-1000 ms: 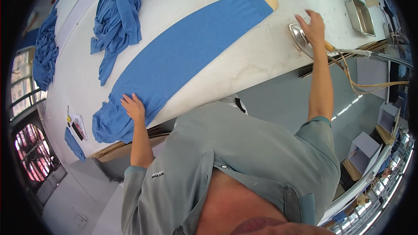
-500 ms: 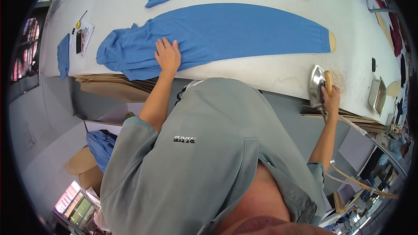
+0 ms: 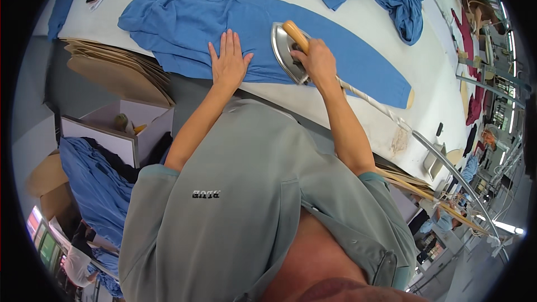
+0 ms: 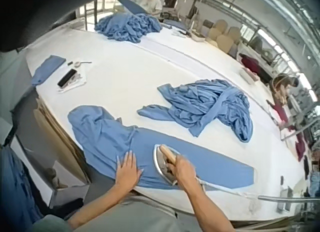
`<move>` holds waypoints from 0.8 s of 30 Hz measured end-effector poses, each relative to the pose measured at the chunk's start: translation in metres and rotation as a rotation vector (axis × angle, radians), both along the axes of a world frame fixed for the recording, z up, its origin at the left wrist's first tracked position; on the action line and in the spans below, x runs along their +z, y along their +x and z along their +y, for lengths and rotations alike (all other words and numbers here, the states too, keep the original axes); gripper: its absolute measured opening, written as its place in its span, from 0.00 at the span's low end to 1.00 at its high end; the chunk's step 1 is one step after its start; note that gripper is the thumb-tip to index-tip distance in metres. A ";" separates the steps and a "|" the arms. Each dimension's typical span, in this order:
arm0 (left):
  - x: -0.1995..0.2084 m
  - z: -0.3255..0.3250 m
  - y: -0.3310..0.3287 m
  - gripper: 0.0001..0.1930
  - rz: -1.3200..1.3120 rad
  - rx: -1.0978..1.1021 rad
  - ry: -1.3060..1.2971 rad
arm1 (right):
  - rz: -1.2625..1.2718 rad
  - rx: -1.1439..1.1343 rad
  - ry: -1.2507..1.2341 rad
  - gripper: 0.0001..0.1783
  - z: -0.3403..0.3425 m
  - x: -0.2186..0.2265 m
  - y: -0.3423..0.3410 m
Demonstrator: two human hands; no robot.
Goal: Ironing and pressing individual pieces of blue fabric using an industrial steam iron and an ironing buck.
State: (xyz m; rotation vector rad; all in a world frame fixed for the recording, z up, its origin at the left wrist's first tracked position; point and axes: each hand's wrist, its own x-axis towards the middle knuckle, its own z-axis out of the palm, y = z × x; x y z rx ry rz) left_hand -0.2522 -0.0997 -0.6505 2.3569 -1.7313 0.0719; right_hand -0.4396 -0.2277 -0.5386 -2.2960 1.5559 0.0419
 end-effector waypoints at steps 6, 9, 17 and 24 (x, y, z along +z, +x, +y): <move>-0.002 0.014 0.001 0.36 -0.013 -0.016 -0.014 | 0.005 0.061 0.012 0.22 -0.061 0.006 0.070; 0.008 0.013 0.000 0.36 -0.012 -0.069 -0.024 | -0.001 -0.028 -0.013 0.23 -0.082 -0.003 0.043; -0.015 0.027 0.022 0.35 -0.103 -0.132 0.115 | 0.042 -0.413 -0.097 0.24 -0.100 -0.010 -0.146; -0.011 -0.033 0.047 0.31 0.194 0.084 0.304 | 0.079 -0.742 -0.011 0.21 -0.120 0.004 -0.351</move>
